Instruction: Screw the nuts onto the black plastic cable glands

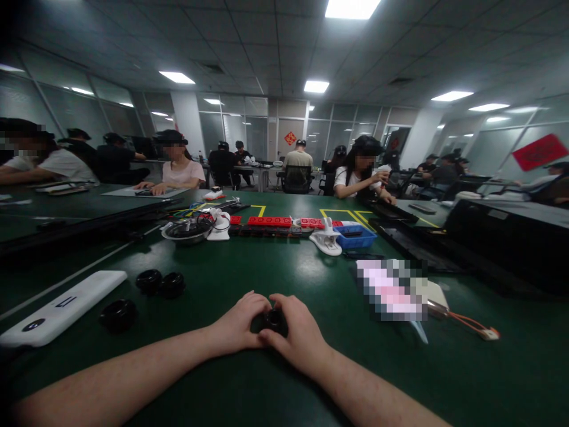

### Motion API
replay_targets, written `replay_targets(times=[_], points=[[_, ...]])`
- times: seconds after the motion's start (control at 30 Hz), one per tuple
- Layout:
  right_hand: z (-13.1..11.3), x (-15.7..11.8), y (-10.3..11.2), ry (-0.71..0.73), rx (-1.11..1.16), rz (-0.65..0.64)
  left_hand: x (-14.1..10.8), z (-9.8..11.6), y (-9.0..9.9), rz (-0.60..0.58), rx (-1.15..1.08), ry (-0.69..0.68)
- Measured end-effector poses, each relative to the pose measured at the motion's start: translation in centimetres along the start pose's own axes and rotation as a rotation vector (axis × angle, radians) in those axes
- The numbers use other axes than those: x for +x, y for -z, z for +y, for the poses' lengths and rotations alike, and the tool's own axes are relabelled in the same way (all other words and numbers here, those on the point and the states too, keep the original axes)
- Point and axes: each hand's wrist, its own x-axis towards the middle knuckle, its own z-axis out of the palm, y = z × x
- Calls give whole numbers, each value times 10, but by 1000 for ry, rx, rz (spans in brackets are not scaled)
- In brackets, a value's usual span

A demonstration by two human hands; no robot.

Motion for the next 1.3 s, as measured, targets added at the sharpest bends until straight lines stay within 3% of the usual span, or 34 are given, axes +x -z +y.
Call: replay_targets(times=[0.2, 0.4, 0.6, 0.8, 0.93, 1.03, 1.3], points=[[-3, -1, 3, 172, 46, -11, 0, 0, 1, -2, 5, 3], [0, 0, 0, 16, -20, 73, 1, -3, -2, 3, 53, -38], [2, -3, 1, 203, 31, 39, 1, -5, -2, -14, 43, -43], [0, 1, 2, 59, -22, 68, 0, -4, -1, -14, 46, -33], [-7, 2, 6, 191, 31, 1, 0, -1, 0, -1, 50, -41], [-7, 1, 8, 261, 41, 27, 0, -2, 0, 1, 39, -26], [-1, 2, 1, 72, -63, 38, 1, -1, -1, 9, 56, -44]])
